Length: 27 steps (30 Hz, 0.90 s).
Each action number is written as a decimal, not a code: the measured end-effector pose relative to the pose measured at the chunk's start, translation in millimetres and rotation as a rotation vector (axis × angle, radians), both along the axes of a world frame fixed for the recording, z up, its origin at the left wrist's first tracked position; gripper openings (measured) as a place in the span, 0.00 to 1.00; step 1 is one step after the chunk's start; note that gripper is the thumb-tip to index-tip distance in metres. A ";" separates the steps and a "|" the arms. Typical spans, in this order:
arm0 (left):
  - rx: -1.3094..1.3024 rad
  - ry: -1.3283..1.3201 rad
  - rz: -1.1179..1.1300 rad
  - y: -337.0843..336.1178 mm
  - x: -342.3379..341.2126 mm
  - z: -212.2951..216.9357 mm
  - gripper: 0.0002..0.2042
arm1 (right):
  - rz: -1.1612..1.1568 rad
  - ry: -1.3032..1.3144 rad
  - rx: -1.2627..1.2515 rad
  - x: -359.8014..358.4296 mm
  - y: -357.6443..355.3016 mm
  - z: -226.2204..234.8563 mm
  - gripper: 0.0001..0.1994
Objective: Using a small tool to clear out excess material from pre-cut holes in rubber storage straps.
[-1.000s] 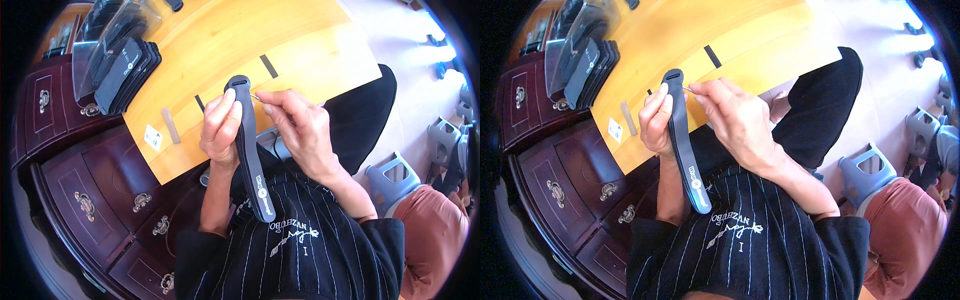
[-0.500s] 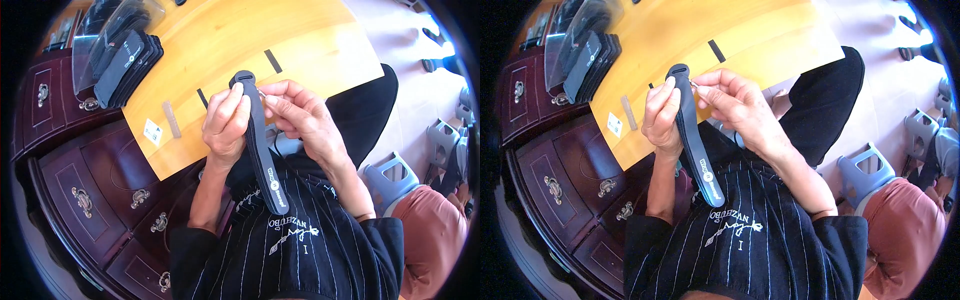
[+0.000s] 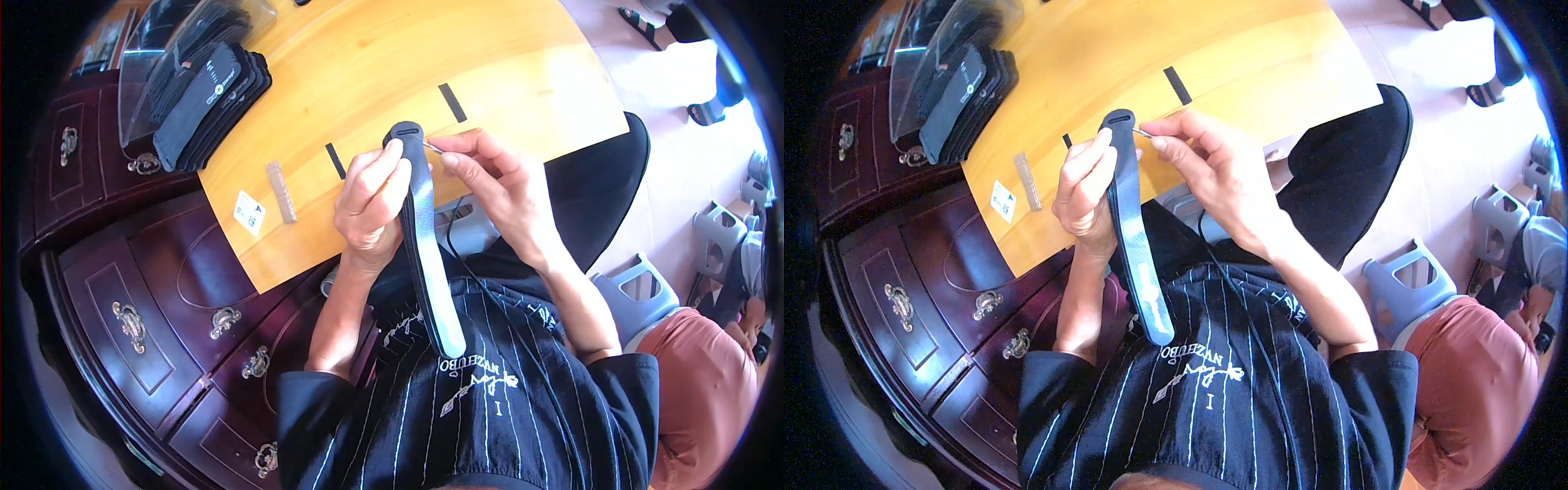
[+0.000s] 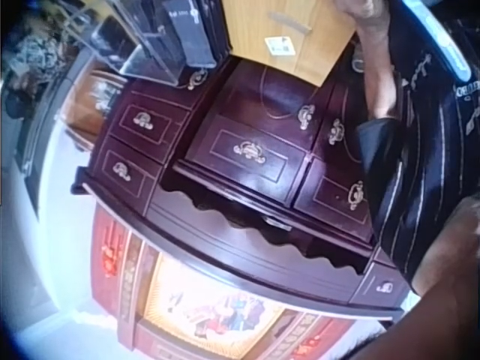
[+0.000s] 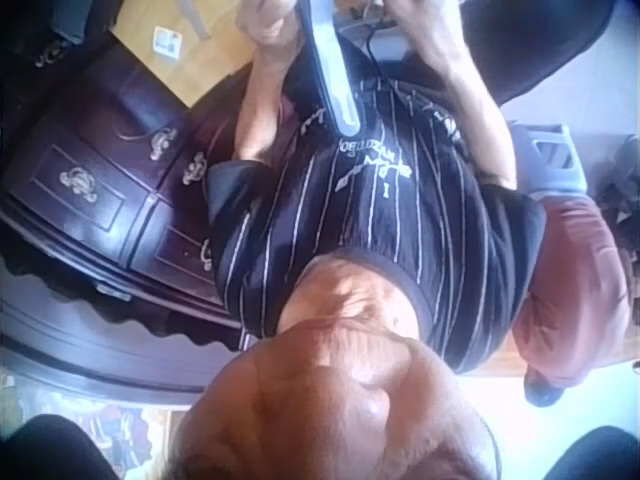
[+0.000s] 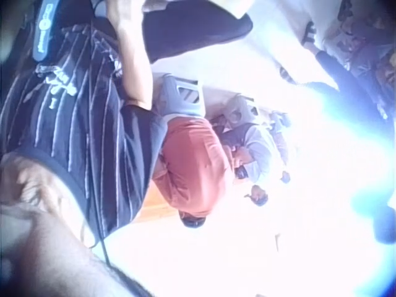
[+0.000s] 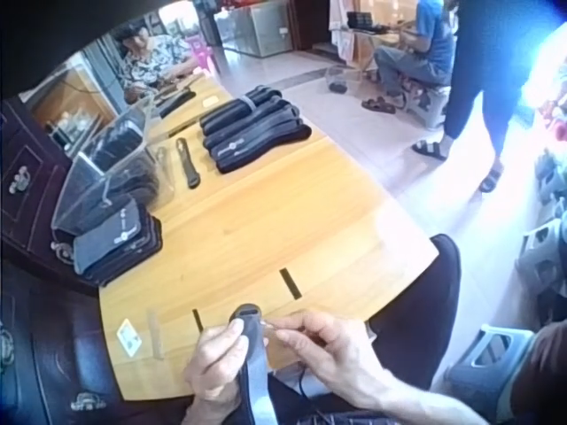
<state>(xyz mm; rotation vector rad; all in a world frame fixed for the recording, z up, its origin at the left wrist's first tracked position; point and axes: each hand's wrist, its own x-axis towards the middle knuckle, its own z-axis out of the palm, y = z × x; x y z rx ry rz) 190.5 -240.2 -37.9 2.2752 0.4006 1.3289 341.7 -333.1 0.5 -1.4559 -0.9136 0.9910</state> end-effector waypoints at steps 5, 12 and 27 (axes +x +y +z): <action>0.024 0.005 -0.017 3.0 -1.3 9.8 0.14 | 0.153 -0.981 0.231 25.3 6.3 9.8 0.13; 0.066 -0.034 -0.028 4.7 7.9 20.8 0.12 | 0.043 0.440 -0.126 6.6 -1.1 17.2 0.10; 0.098 0.013 0.013 -7.7 13.4 17.6 0.11 | 0.010 0.135 -0.062 4.1 -7.3 5.5 0.10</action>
